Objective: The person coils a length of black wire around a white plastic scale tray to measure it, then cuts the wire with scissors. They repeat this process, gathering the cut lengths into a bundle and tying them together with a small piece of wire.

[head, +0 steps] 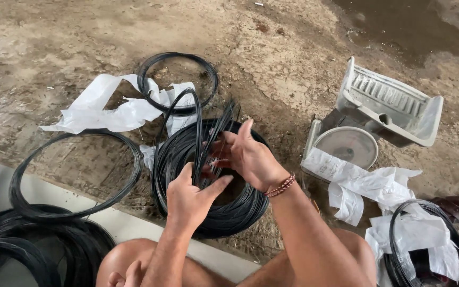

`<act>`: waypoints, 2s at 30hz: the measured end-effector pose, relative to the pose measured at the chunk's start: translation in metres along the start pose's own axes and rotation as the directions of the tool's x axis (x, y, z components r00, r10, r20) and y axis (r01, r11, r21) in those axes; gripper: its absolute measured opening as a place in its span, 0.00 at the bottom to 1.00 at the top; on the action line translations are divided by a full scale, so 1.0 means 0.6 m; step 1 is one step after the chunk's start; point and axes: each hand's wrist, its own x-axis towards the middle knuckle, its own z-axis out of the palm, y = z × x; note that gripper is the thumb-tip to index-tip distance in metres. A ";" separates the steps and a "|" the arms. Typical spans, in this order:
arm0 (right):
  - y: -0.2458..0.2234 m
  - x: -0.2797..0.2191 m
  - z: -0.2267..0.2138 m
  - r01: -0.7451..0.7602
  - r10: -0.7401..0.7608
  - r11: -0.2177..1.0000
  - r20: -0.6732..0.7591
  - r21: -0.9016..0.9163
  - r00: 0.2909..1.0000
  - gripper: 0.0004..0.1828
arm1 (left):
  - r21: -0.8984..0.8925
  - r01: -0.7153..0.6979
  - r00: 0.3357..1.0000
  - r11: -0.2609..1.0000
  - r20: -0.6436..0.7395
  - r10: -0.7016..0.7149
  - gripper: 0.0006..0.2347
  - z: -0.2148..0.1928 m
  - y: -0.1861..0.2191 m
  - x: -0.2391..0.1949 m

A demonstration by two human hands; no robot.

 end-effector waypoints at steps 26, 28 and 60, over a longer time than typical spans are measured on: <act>-0.040 0.056 0.055 -0.055 0.181 0.949 -0.390 0.312 0.903 0.12 | 0.239 -0.466 0.868 0.852 -0.065 0.493 0.14 0.048 -0.051 -0.017; -0.071 0.028 0.085 -0.080 0.185 0.954 -0.356 0.290 0.916 0.13 | 0.299 -0.602 0.741 0.741 -0.138 0.657 0.12 0.044 -0.046 -0.023; -0.028 -0.010 0.071 0.168 -0.183 0.983 -0.270 -0.080 0.945 0.25 | -0.245 -0.578 0.783 0.778 0.102 0.614 0.19 0.072 -0.045 -0.039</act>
